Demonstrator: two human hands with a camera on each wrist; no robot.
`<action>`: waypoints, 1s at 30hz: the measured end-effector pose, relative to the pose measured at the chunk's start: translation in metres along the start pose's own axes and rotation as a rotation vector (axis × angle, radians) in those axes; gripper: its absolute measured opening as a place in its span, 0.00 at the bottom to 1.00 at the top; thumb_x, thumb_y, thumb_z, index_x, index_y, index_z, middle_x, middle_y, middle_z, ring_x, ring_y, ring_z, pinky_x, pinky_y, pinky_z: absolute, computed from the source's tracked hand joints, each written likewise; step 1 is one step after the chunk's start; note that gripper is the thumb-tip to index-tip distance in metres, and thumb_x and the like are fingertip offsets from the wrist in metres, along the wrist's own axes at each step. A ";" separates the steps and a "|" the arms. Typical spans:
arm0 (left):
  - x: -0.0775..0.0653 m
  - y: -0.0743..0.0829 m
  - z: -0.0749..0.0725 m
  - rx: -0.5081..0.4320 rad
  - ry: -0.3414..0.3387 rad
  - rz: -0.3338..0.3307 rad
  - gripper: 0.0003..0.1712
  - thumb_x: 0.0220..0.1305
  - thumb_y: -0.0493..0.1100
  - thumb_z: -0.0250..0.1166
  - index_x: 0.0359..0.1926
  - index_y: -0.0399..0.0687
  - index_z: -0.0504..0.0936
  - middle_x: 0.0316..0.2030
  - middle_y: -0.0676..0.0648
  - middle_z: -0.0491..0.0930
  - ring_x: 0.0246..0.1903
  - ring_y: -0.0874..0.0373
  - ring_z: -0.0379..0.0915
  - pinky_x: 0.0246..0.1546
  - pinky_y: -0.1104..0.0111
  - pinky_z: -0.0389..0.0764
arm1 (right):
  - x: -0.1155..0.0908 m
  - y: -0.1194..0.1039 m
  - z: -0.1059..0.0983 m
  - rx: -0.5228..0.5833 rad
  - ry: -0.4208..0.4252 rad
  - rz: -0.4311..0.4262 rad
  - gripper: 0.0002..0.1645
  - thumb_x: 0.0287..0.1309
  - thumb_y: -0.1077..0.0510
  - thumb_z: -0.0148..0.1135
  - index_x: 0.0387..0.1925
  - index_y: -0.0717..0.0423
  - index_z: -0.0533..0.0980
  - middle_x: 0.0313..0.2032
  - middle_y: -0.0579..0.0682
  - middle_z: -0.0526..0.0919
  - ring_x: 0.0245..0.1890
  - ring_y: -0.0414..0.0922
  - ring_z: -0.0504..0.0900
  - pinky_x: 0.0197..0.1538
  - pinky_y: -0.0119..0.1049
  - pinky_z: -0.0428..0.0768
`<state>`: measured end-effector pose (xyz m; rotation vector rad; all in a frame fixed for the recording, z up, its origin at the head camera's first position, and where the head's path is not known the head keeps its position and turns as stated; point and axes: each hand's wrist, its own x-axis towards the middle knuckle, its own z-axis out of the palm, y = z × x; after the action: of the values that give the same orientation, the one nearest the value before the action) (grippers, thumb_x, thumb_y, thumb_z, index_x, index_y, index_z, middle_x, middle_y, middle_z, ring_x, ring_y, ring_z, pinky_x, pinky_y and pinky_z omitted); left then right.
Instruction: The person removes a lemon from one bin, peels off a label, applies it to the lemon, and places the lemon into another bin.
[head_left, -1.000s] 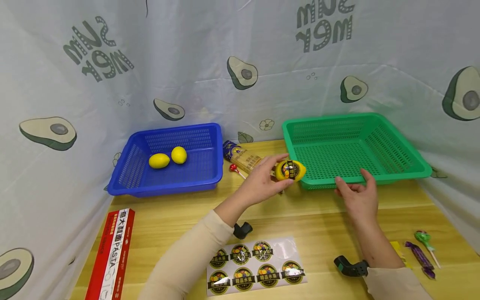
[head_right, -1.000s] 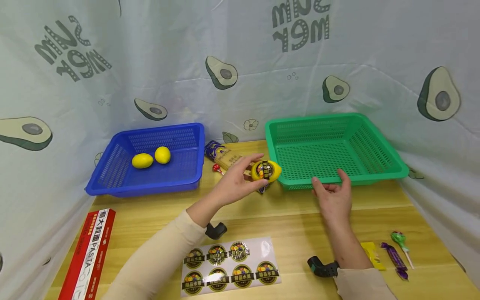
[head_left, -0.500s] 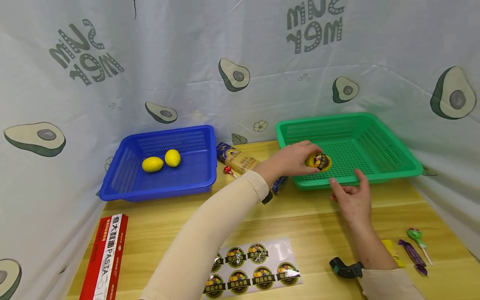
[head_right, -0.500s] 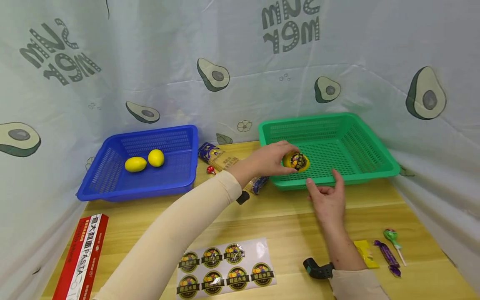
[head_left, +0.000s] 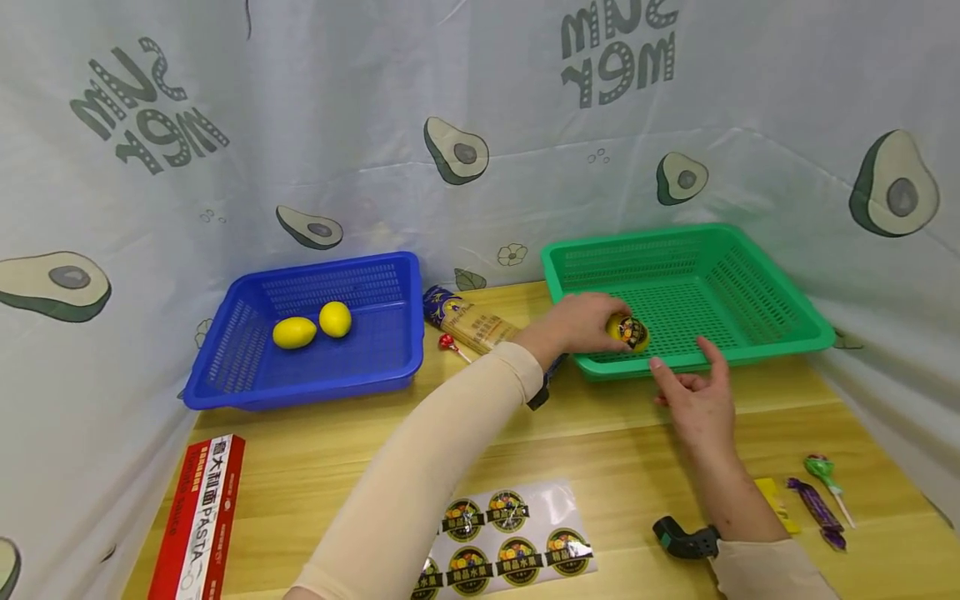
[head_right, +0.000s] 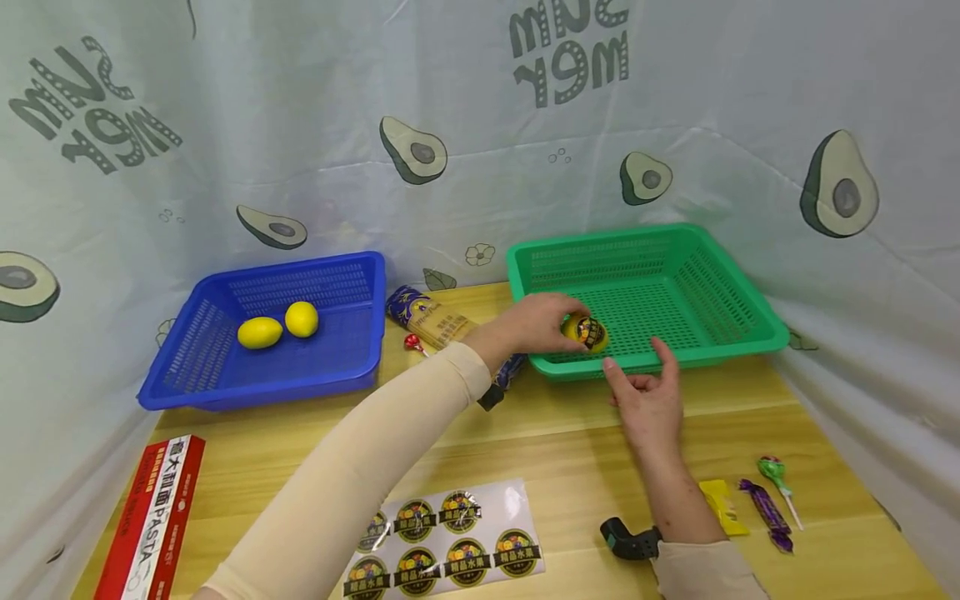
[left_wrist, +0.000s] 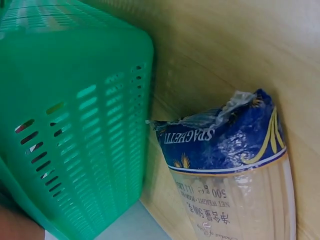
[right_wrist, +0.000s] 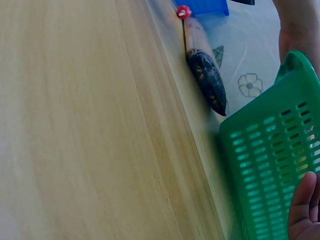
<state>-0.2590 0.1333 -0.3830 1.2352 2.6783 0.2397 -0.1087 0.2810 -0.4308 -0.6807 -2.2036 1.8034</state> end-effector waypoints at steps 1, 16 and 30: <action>0.000 0.000 -0.001 -0.001 -0.006 -0.009 0.35 0.67 0.66 0.64 0.71 0.64 0.72 0.61 0.60 0.79 0.57 0.66 0.75 0.59 0.68 0.74 | 0.000 -0.001 0.000 0.001 -0.001 0.000 0.51 0.66 0.48 0.67 0.80 0.34 0.47 0.22 0.34 0.78 0.21 0.34 0.81 0.34 0.24 0.82; -0.077 0.003 0.003 -0.215 0.314 0.028 0.26 0.74 0.59 0.59 0.66 0.55 0.77 0.62 0.55 0.80 0.62 0.61 0.73 0.68 0.70 0.68 | -0.008 -0.006 -0.001 0.193 0.006 0.035 0.51 0.62 0.53 0.71 0.79 0.34 0.53 0.21 0.37 0.80 0.20 0.35 0.78 0.29 0.25 0.81; -0.235 -0.048 0.011 -0.239 0.550 -0.139 0.21 0.69 0.52 0.67 0.59 0.52 0.81 0.55 0.49 0.83 0.55 0.49 0.73 0.56 0.55 0.77 | -0.074 -0.027 0.077 0.049 -0.256 -0.323 0.36 0.65 0.65 0.66 0.72 0.51 0.67 0.27 0.42 0.80 0.22 0.36 0.77 0.27 0.27 0.79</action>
<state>-0.1419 -0.0759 -0.3812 1.0169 3.0374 0.9730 -0.0843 0.1751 -0.4134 -0.0754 -2.2528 1.8478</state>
